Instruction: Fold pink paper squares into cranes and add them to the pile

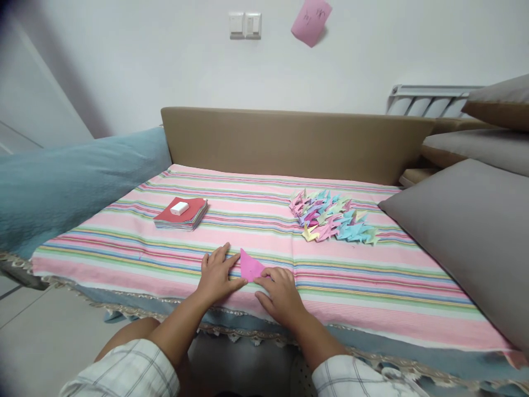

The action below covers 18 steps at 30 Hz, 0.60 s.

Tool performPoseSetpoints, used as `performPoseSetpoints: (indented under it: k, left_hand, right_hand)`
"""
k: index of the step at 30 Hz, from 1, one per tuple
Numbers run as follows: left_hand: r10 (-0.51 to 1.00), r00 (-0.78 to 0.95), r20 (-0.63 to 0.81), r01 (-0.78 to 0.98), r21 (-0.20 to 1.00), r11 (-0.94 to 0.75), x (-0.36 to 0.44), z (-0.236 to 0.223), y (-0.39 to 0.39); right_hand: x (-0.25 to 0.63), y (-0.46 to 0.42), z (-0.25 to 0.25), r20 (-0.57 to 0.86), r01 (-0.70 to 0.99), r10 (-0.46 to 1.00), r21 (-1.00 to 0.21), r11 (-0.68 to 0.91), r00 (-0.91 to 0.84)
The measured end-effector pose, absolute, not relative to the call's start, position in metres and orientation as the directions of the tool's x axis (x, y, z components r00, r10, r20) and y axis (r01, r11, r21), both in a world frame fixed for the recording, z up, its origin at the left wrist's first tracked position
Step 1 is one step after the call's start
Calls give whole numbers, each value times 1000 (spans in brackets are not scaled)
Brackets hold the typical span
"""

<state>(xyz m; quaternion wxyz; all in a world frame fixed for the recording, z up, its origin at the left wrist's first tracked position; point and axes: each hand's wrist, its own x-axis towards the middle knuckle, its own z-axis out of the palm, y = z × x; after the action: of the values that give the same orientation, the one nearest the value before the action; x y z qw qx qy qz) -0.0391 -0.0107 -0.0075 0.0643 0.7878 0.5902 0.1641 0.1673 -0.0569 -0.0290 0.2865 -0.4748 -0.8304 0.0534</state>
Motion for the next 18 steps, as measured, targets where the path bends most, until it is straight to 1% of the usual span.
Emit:
performPoseSetpoints:
  k: [4, 8, 12, 18]
  left_hand:
    - [942, 252, 224, 899, 307, -313, -36, -10, -18]
    - [937, 252, 241, 890, 323, -323, -34, -11, -21]
    - [940, 245, 238, 890, 329, -316, -34, -12, -21]
    - [941, 236, 244, 890, 333, -310, -33, -11, -22]
  right_hand:
    - [172, -52, -33, 481, 730, 818, -427, 533, -316]
    - [173, -48, -38, 537, 778, 816, -412, 474, -213]
    - [172, -46, -40, 525, 826, 836, -393, 405, -160]
    - [172, -45, -41, 495, 816, 856, -427, 390, -150]
